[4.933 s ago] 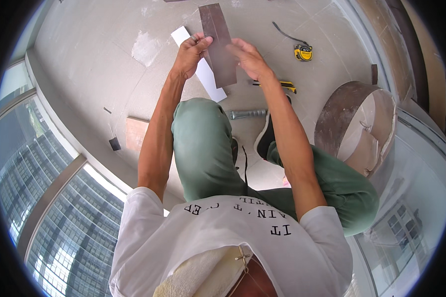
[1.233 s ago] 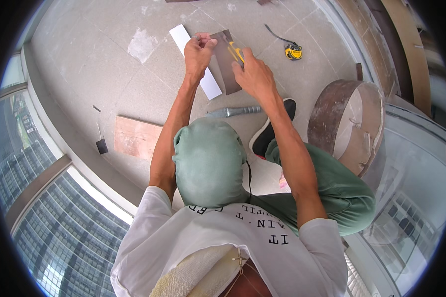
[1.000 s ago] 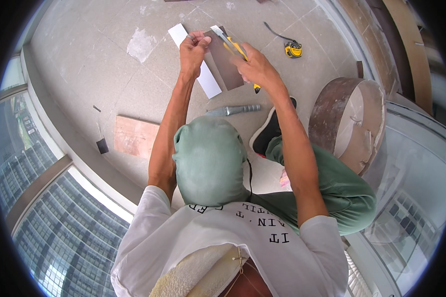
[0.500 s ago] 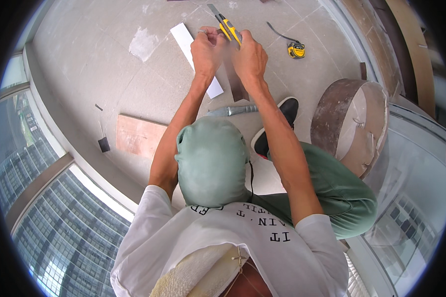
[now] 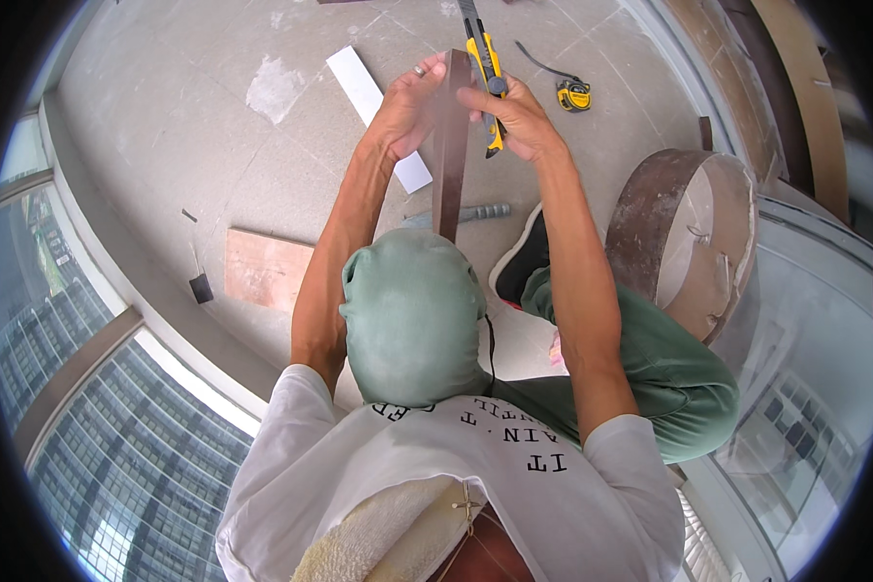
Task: The person sits on the floor and measures, marks, and cuts a strip of brown material using a utility knife, ruler, and tape measure. They repeatedly align the ruler, score the material, and separate cut pieces, then move the cut strip to a nearby table.
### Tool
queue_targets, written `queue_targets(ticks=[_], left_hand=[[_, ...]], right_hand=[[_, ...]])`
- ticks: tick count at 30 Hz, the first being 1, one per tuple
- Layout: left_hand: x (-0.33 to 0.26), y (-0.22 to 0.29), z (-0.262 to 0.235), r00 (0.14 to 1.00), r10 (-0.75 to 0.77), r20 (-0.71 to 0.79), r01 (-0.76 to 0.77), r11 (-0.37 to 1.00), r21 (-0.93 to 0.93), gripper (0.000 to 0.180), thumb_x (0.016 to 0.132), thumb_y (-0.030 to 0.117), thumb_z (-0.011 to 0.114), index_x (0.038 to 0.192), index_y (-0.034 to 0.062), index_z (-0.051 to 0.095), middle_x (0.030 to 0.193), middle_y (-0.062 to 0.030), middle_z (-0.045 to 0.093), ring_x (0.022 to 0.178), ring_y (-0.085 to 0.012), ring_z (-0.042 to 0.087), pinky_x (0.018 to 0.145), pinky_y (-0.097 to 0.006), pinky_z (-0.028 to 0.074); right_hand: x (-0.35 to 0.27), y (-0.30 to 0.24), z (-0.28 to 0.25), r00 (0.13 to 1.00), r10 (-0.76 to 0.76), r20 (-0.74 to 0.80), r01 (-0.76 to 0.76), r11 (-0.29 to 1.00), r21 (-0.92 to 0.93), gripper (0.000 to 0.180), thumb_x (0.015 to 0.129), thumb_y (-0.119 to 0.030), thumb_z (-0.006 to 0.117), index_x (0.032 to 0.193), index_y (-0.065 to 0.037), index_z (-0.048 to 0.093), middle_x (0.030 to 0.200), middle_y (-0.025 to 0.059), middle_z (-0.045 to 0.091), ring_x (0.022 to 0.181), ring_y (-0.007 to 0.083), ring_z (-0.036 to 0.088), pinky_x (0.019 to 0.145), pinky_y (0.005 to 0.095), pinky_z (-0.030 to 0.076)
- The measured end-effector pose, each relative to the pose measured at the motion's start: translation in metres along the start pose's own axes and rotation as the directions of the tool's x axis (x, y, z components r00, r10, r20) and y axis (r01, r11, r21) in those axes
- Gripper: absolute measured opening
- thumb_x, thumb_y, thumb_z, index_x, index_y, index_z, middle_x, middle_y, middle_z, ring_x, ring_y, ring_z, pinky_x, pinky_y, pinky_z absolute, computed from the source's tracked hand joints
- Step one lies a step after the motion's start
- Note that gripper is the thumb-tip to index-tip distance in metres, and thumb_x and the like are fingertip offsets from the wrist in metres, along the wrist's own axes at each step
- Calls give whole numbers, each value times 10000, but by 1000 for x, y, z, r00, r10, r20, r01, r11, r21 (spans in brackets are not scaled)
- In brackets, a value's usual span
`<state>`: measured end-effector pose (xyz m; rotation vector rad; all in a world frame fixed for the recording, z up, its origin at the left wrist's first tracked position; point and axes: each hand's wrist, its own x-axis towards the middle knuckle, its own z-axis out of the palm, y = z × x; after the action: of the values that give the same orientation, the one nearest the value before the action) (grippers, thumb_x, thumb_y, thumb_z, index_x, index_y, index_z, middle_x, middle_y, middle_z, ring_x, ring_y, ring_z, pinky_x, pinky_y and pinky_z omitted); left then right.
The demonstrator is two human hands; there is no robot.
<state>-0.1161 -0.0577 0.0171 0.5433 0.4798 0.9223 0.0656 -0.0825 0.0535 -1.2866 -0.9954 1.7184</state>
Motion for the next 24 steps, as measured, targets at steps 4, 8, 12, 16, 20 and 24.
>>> queue_targets(ticks=[4, 8, 12, 16, 20, 24], left_hand=[[-1, 4, 2, 999, -26, -24, 28, 995, 100, 338, 1035, 265, 570, 1275, 29, 542, 1124, -75, 675, 1033, -143, 652, 979, -314, 520], [-3, 16, 2, 998, -17, -64, 33, 968, 250, 281, 1019, 221, 603, 1231, 39, 572, 1050, -58, 681, 937, -145, 655, 910, -333, 523], [-7, 21, -19, 979, 73, -193, 3, 930, 368, 278, 994, 218, 646, 1186, 28, 580, 976, -33, 681, 897, -118, 642, 832, -298, 518], [-8, 23, -30, 948, 159, -277, -45, 926, 376, 273, 976, 207, 669, 1158, 23, 579, 956, -31, 670, 850, -104, 624, 771, -272, 500], [3, 26, -45, 905, 216, -368, -98, 944, 314, 243, 972, 185, 670, 1131, 27, 578, 888, -8, 634, 761, -91, 572, 707, -259, 470], [16, 25, -45, 859, 233, -455, -147, 965, 217, 179, 984, 132, 628, 1105, 13, 571, 901, -26, 609, 783, -106, 553, 713, -262, 463]], right_hand=[[2, 5, -4, 999, 4, 46, -8, 997, 77, 501, 755, -251, 858, 1145, -49, 617, 924, 20, 600, 791, 129, 543, 793, 308, 420], [2, 9, -8, 999, -1, -35, 0, 999, -39, 512, 769, -271, 844, 1166, -45, 611, 946, 39, 621, 766, 134, 580, 761, 314, 451], [-1, 6, 5, 941, -130, -313, 28, 950, -310, 413, 858, -240, 792, 1152, -16, 610, 830, 8, 635, 635, 101, 593, 623, 249, 490], [-28, 0, 21, 929, -175, -327, 33, 917, -398, 568, 826, -376, 768, 1202, 9, 589, 870, 74, 654, 675, 150, 663, 602, 308, 509], [-34, 7, 29, 930, -194, -312, 55, 912, -406, 534, 830, -365, 757, 1185, 6, 610, 846, 68, 646, 677, 131, 638, 625, 300, 512], [-19, 22, 15, 982, -90, -169, 30, 942, -333, 483, 848, -366, 756, 1136, 1, 632, 851, 56, 635, 663, 118, 603, 635, 295, 507]])
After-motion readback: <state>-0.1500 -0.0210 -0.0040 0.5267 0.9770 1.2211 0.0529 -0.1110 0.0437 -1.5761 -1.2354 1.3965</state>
